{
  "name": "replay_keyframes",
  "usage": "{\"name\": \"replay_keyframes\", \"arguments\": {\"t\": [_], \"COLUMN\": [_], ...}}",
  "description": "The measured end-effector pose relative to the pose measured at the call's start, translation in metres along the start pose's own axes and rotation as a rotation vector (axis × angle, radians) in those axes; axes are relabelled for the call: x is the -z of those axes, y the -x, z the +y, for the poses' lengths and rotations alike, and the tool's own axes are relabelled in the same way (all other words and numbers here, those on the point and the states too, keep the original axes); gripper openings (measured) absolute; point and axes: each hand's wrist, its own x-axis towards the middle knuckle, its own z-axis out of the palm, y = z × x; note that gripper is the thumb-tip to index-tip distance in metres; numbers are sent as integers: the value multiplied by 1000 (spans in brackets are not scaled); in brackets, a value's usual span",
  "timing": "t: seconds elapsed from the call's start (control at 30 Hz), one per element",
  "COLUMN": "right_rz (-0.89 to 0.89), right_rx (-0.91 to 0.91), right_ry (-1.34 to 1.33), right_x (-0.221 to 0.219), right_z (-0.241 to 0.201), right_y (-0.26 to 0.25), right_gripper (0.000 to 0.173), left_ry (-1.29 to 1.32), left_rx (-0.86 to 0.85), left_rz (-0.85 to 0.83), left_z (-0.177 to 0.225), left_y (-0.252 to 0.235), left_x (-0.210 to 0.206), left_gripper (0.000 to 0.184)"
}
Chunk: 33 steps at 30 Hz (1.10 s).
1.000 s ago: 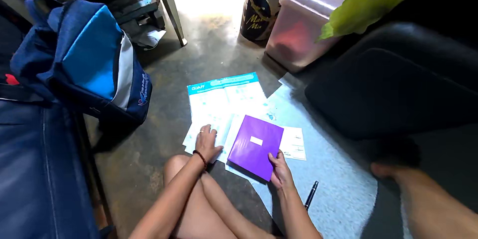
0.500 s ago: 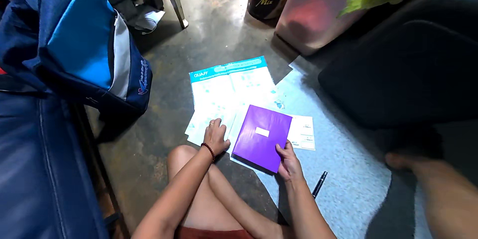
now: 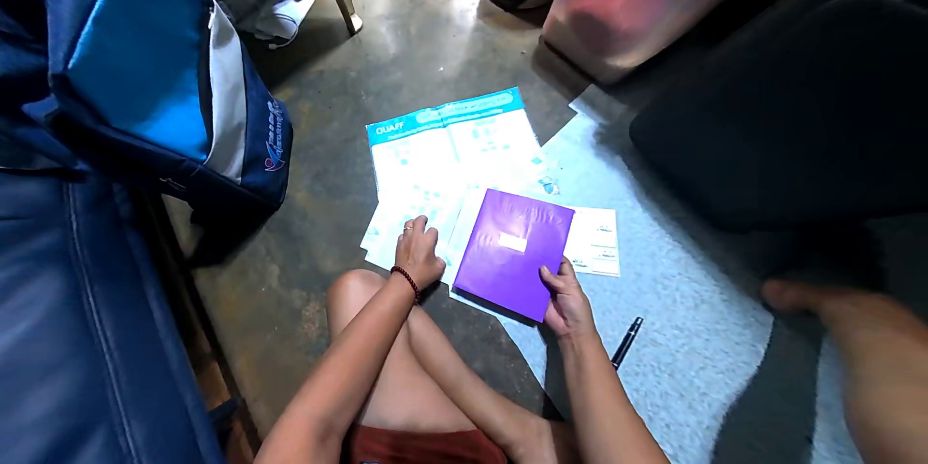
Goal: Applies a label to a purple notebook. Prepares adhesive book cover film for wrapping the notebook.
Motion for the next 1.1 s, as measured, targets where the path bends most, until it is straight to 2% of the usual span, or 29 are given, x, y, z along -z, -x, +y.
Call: {"name": "replay_keyframes", "arguments": {"t": [0.23,0.43,0.67,1.1], "right_rz": [16,27,53,45], "right_rx": [-8,-3,-2,-5], "right_ry": [15,4,-32,-16], "right_x": [0,1,1,3], "right_z": [0,1,2,2], "right_y": [1,1,1,1], "right_gripper": [34,33,34,33], "left_ry": [14,-4,-16,-3], "left_rx": [-33,-42,-142,-94], "left_rz": [25,67,111,138], "left_z": [-2,2,4,4], "left_y": [-6,-12,-13,-19], "left_x": [-3,-5,-13,-12], "left_gripper": [51,44,33,35]}}
